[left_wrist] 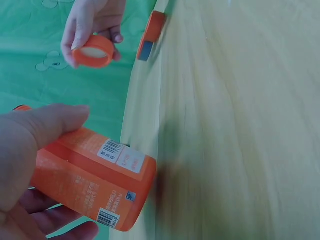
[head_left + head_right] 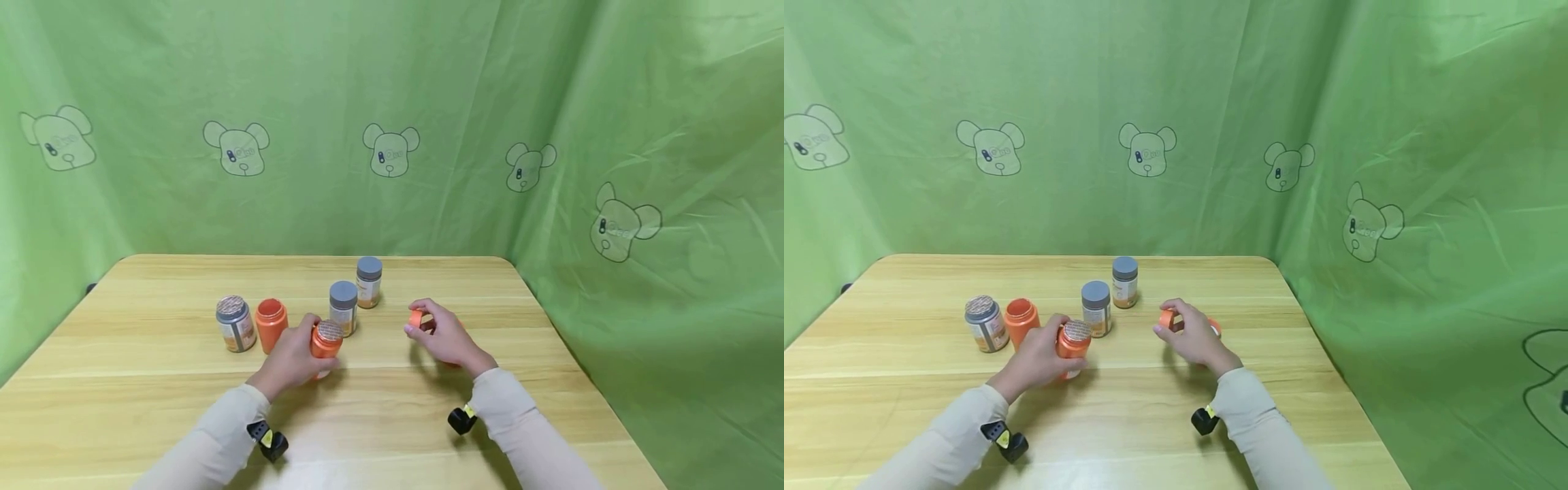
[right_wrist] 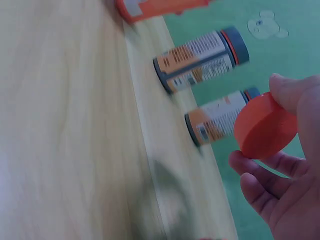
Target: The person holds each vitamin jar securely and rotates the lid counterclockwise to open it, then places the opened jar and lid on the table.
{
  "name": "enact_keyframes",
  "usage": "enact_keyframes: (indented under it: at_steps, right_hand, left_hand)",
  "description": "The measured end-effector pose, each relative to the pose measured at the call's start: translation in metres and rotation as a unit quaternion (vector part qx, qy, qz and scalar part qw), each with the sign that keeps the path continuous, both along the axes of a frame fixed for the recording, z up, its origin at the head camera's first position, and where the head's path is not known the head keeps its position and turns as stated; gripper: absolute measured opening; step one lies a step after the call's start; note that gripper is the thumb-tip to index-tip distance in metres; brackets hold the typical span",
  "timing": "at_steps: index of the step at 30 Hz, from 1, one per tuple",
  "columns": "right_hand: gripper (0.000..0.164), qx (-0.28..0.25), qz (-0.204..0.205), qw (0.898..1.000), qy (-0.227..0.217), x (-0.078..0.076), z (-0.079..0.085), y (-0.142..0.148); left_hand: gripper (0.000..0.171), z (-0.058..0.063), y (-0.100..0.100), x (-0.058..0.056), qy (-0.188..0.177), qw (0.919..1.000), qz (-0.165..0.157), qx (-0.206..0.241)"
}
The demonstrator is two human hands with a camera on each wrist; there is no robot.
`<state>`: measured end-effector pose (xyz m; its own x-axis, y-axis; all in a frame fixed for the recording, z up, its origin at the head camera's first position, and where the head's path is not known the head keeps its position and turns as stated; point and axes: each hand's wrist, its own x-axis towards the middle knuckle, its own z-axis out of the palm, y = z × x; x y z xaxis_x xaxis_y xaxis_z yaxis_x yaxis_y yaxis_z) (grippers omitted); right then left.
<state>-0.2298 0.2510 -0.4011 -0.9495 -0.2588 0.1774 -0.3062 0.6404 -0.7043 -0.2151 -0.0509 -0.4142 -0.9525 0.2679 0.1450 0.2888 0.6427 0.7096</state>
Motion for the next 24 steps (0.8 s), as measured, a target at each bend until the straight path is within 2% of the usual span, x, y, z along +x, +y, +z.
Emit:
enact_keyframes:
  at_steps: [5,10,18,24]
  right_hand:
    - [0.042,-0.021,-0.025,0.999,-0.015,-0.007,-0.004,0.013]
    - [0.037,-0.025,-0.061,0.998,-0.020,-0.015,-0.008,0.024]
    - [0.033,-0.006,-0.105,0.994,0.004,-0.026,-0.010,0.037]
    - [0.030,0.033,-0.125,0.991,0.037,-0.036,-0.014,0.051]
  left_hand:
    - [0.070,0.000,-0.007,-0.002,-0.009,0.9997,0.024,0.004]
    - [0.072,-0.002,-0.013,-0.003,-0.007,0.9996,0.027,-0.001]
    - [0.071,-0.001,-0.020,-0.005,0.001,0.9995,0.032,-0.003]
    - [0.070,-0.004,-0.021,-0.007,0.016,0.9992,0.036,-0.007]
